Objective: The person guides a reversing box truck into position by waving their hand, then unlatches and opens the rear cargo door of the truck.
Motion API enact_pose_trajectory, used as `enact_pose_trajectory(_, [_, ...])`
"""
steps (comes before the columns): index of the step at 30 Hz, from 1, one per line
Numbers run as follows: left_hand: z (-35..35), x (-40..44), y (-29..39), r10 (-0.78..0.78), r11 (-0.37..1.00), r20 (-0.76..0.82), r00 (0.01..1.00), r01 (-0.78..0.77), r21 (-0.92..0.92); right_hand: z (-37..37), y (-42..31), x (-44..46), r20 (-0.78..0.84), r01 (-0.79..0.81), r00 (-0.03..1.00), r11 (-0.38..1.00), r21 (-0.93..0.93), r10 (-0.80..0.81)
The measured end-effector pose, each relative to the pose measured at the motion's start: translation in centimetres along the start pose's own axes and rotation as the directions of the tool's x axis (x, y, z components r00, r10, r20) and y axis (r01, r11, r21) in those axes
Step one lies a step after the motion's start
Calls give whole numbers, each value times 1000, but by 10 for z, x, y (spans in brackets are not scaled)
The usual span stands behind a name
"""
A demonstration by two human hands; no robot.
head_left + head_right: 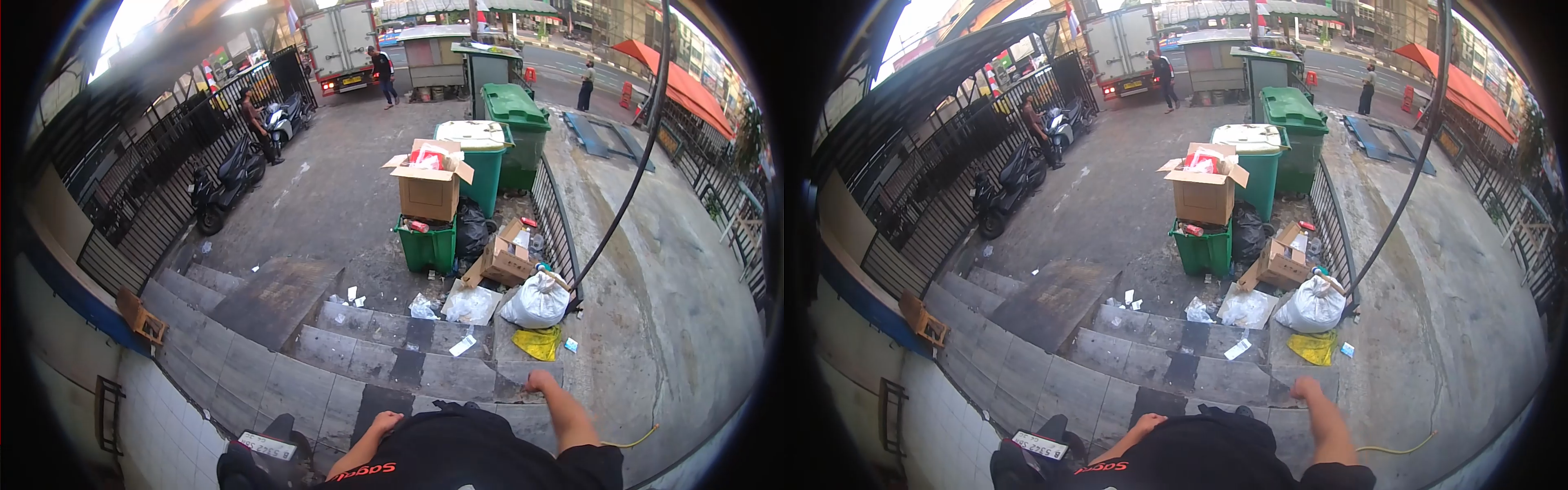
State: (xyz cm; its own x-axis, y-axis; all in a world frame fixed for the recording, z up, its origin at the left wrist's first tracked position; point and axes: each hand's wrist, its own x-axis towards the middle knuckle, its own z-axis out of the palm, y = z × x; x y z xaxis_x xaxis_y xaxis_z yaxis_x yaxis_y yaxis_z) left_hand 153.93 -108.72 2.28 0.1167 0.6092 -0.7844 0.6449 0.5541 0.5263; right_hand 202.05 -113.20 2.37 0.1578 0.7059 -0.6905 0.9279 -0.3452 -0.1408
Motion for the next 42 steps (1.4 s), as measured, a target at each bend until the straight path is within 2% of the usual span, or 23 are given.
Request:
enact_pose_trajectory(1, [0, -6, 2, -51, 997, -36, 998, 48, -67, -1, -2, 10, -169, -191, 961, 968, 161, 218])
enact_pose_trajectory(2, [1, -8, 1, -52, 995, -39, 998, 49, -81, 2, -14, 21, -168, -191, 953, 929, 318, 254])
enact_pose_trajectory(4, [-2, -12, -6, -160, 959, -16, 987, 151, -240, 25, -49, 38, 7, -224, 946, 635, 739, 325])
enact_pose_trajectory(6, [-1, -10, -20, -164, 948, 8, 986, 160, -273, 67, -84, 56, 17, -90, 990, 525, 846, 142])
enact_pose_trajectory(8, [6, -9, -25, -163, 937, 36, 986, 166, -307, 83, -118, 49, 65, 101, 978, 716, 691, -200])
enact_pose_trajectory(12, [27, 4, -52, -90, 996, -144, 985, 89, -12, 38, -118, 7, 271, -14, 919, 661, 750, -287])
enact_pose_trajectory(13, [32, 18, -66, -21, 993, -205, 978, 44, 108, 43, -108, 12, 21, 14, 999, 759, 651, -36])
enact_pose_trajectory(14, [35, 26, -75, -22, 994, -206, 978, 43, 98, 48, -95, 19, -266, -8, 947, 843, 538, 179])
enact_pose_trajectory(15, [38, 30, -81, 43, 989, -220, 974, -11, 144, 40, -89, 12, -268, -7, 948, 848, 530, 175])
enact_pose_trajectory(17, [38, 32, -89, 104, 980, -235, 966, -59, 192, 27, -76, -13, 30, -50, 999, 797, 602, 40])
enact_pose_trajectory(18, [36, 27, -87, 55, 989, -257, 965, -18, 145, 23, -68, -27, 31, -48, 999, 799, 600, 37])
enact_pose_trajectory(20, [32, 18, -83, 6, 995, -276, 961, 22, 98, 14, -49, -45, 101, 395, 906, 906, 152, -412])
enact_pose_trajectory(25, [24, -1, -64, -15, 996, -252, 968, 36, 79, -2, 0, -16, 502, 473, 803, 856, -210, -321])
enact_pose_trajectory(26, [23, -2, -60, -12, 996, -254, 967, 35, 84, -4, 2, -8, 498, 474, 804, 856, -206, -325])
enact_pose_trajectory(28, [26, 0, -50, -46, 999, -198, 979, 46, -4, -11, 7, 8, 38, 20, 999, 992, -123, -16])
enact_pose_trajectory(29, [27, 1, -43, -48, 999, -199, 979, 47, -10, -5, -1, 23, 38, 22, 999, 991, -129, -18])
enact_pose_trajectory(30, [27, 2, -37, -42, 998, -173, 984, 48, 29, 19, -10, 48, -77, -142, 983, 957, 252, 166])
enact_pose_trajectory(31, [27, 2, -36, -41, 996, -148, 988, 52, 71, 36, -22, 61, -106, -235, 922, 758, 608, 371])
enact_pose_trajectory(33, [32, 1, -34, 13, 997, -177, 984, 0, 73, 46, -75, 38, 120, -183, 972, 331, 926, 202])
enact_pose_trajectory(35, [35, 9, -35, 75, 996, -203, 976, -62, 71, 58, -111, 26, 79, 64, 987, 787, 614, -142])
enact_pose_trajectory(38, [40, 8, -42, 28, 997, -177, 984, -16, 70, 46, -111, 14, 300, -74, 922, 648, 758, -245])
enact_pose_trajectory(40, [38, 6, -43, -62, 994, -199, 978, 79, 76, 61, -90, 33, 188, -87, 978, 644, 760, -89])
enact_pose_trajectory(42, [37, -1, -41, -91, 994, -188, 978, 101, 46, 86, -55, 62, -183, -17, 975, 856, 517, 130])
